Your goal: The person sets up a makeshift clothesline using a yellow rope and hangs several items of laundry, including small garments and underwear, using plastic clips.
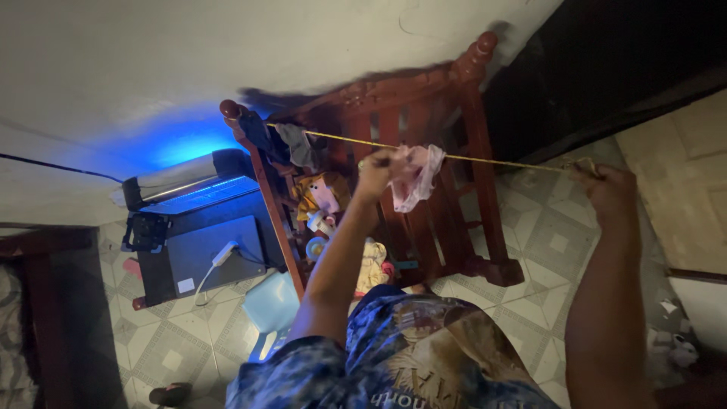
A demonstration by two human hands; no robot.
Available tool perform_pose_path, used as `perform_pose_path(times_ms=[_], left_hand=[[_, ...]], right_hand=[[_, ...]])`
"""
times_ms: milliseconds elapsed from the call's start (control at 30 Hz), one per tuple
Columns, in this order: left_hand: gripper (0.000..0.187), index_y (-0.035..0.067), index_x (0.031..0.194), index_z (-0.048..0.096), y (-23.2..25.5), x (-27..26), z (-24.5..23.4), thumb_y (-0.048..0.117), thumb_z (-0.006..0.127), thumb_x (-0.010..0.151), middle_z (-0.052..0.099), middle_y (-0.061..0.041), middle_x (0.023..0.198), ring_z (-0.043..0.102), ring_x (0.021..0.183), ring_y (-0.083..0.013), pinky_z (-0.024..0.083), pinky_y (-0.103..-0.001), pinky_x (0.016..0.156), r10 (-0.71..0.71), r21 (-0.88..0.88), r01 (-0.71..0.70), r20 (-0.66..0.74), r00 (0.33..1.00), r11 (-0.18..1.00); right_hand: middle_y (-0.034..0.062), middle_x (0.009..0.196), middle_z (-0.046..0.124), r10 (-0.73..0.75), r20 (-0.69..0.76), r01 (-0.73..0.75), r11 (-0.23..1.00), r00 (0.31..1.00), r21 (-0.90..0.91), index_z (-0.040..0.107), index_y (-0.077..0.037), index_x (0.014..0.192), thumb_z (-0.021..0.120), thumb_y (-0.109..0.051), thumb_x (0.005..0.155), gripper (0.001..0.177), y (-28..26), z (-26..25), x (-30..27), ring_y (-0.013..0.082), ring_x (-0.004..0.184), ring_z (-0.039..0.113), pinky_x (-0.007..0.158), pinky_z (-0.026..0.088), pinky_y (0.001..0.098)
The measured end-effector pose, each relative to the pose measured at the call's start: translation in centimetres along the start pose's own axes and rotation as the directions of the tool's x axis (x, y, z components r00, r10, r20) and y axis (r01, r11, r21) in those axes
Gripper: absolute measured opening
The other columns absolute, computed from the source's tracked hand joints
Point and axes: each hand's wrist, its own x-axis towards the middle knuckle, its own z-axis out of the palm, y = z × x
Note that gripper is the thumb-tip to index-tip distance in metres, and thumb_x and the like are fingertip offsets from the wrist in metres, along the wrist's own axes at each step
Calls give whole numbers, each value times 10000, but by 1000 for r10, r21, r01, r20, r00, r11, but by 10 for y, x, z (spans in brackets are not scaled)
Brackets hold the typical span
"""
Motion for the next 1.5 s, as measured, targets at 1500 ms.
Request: perform_pose_path(times_ms=[1500], left_hand=[[225, 7, 1063, 752, 56, -8, 65, 12, 781, 840, 753, -62, 955, 697, 844, -141, 573, -290, 783, -83, -101, 107, 216, 973, 989]], right_hand=[[70, 1056, 753, 18, 48, -22, 998, 999, 67, 771, -85, 1080, 752, -148, 939, 156, -58, -9, -30, 133, 979, 672, 945, 497, 341]])
